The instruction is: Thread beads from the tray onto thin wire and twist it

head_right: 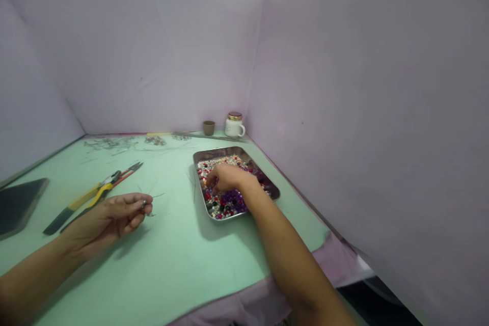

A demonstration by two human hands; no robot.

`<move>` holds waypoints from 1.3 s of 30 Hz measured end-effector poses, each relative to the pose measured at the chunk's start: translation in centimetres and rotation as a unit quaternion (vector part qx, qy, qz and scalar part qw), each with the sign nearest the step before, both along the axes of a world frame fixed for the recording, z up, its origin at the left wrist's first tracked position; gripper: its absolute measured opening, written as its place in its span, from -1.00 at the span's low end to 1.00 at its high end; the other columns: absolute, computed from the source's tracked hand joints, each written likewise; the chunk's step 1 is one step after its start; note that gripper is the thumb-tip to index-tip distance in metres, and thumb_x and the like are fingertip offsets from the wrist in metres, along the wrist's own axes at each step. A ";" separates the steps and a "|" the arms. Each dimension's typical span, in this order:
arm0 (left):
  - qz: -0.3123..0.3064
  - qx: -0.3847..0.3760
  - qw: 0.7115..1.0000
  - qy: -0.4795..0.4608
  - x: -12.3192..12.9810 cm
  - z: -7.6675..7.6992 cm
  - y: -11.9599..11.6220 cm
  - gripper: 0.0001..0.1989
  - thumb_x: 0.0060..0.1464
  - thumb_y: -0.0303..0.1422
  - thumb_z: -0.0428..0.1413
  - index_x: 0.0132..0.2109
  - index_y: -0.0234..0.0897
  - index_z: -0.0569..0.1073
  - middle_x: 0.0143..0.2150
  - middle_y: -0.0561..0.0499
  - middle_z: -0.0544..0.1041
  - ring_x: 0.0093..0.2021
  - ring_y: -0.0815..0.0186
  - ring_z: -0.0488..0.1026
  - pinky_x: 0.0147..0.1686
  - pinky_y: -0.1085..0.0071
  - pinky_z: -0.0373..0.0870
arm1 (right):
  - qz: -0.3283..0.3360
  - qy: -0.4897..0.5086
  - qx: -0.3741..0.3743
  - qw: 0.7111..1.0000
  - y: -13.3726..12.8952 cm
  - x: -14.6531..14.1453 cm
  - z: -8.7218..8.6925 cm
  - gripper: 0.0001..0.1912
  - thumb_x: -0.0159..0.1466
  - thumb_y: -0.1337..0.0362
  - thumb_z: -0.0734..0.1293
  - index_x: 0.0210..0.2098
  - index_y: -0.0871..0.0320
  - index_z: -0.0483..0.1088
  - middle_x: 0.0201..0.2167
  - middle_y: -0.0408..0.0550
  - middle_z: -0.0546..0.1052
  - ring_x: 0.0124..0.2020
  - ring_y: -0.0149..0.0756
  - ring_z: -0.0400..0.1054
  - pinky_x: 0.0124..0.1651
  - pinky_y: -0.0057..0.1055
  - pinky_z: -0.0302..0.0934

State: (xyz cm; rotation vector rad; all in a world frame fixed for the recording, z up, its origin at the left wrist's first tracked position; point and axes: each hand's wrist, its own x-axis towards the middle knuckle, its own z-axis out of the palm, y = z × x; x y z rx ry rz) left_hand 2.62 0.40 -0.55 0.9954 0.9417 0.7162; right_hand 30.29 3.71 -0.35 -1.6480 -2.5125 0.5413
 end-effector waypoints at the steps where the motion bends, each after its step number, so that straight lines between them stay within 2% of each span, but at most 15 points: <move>1: 0.002 -0.001 1.000 0.001 0.0 0.0 0.0 -0.88 -0.18 -0.49 0.16 -0.37 -0.37 0.42 -0.47 0.00 0.44 -0.63 0.55 0.26 -0.68 0.65 0.24 | -0.017 -0.024 0.002 1.000 0.0 0.0 -0.1 -0.68 -0.09 0.39 0.34 -0.30 0.02 0.45 -0.37 -0.23 0.53 -0.38 -0.39 0.37 -0.40 -0.60 0.14; 5: 0.002 -0.002 1.000 0.000 0.0 0.0 0.0 -0.87 -0.18 -0.49 0.16 -0.37 -0.37 0.43 -0.47 -0.01 0.45 -0.61 0.54 0.28 -0.66 0.64 0.25 | -0.122 -0.120 0.052 0.984 0.3 1.1 0.1 -0.72 -0.12 0.48 0.32 -0.44 0.04 0.48 -0.43 -0.16 0.52 -0.36 -0.30 0.37 -0.40 -0.54 0.12; 8: 0.000 -0.001 1.000 -0.003 -0.1 0.0 0.0 -0.88 -0.18 -0.49 0.16 -0.37 -0.37 0.43 -0.47 -0.02 0.45 -0.61 0.53 0.28 -0.66 0.63 0.25 | -0.168 -0.131 0.097 0.972 0.4 1.8 0.5 -0.73 -0.08 0.46 0.28 -0.38 0.10 0.47 -0.36 -0.03 0.51 -0.28 -0.17 0.35 -0.35 -0.45 0.12; 10: 0.000 -0.002 1.000 -0.002 -0.1 0.1 0.1 -0.88 -0.18 -0.50 0.16 -0.37 -0.38 0.43 -0.48 -0.02 0.45 -0.62 0.53 0.28 -0.67 0.64 0.25 | -0.181 -0.129 0.120 0.968 0.4 1.8 0.6 -0.73 -0.03 0.42 0.26 -0.33 0.10 0.45 -0.30 -0.01 0.50 -0.24 -0.17 0.33 -0.32 -0.44 0.12; 12: 0.000 -0.002 1.000 0.000 0.0 0.1 0.1 -0.89 -0.17 -0.50 0.15 -0.38 -0.38 0.43 -0.48 -0.02 0.45 -0.62 0.53 0.28 -0.67 0.64 0.25 | -0.170 -0.121 0.125 0.970 0.4 1.5 0.6 -0.75 0.00 0.38 0.25 -0.32 0.06 0.44 -0.30 -0.08 0.50 -0.25 -0.23 0.33 -0.31 -0.48 0.11; 16: 0.000 0.003 1.000 -0.003 0.1 0.1 0.0 -0.88 -0.16 -0.49 0.15 -0.37 -0.39 0.42 -0.47 -0.02 0.45 -0.63 0.54 0.27 -0.68 0.64 0.23 | -0.125 -0.106 0.100 0.981 0.3 0.7 0.4 -0.83 -0.04 0.33 0.30 -0.43 0.02 0.46 -0.41 -0.20 0.52 -0.36 -0.34 0.35 -0.39 -0.55 0.10; 23: -0.017 0.001 1.000 -0.018 -0.2 -0.1 -0.1 -0.82 -0.20 -0.59 0.11 -0.33 -0.40 0.44 -0.42 -0.06 0.47 -0.57 0.49 0.35 -0.60 0.60 0.30 | -0.060 -0.079 0.077 0.992 0.3 0.9 0.0 -0.82 -0.04 0.36 0.29 -0.42 0.07 0.47 -0.42 -0.18 0.53 -0.36 -0.33 0.37 -0.39 -0.54 0.11; 33: -0.024 -0.006 0.999 -0.030 -0.2 -0.1 -0.2 -0.75 -0.23 -0.65 0.07 -0.30 -0.41 0.45 -0.39 -0.09 0.48 -0.55 0.47 0.37 -0.58 0.58 0.33 | -0.059 -0.066 0.076 0.993 0.6 1.3 -0.5 -0.83 -0.01 0.32 0.30 -0.39 0.09 0.46 -0.41 -0.14 0.53 -0.35 -0.32 0.36 -0.36 -0.54 0.12; 39: -0.015 -0.005 1.000 -0.027 -0.1 0.1 -0.2 -0.82 -0.19 -0.59 0.10 -0.33 -0.42 0.43 -0.41 -0.09 0.47 -0.56 0.47 0.36 -0.61 0.58 0.32 | -0.113 -0.085 0.125 0.982 0.1 1.0 0.0 -0.84 -0.01 0.32 0.29 -0.42 0.05 0.46 -0.39 -0.18 0.53 -0.32 -0.30 0.36 -0.38 -0.52 0.09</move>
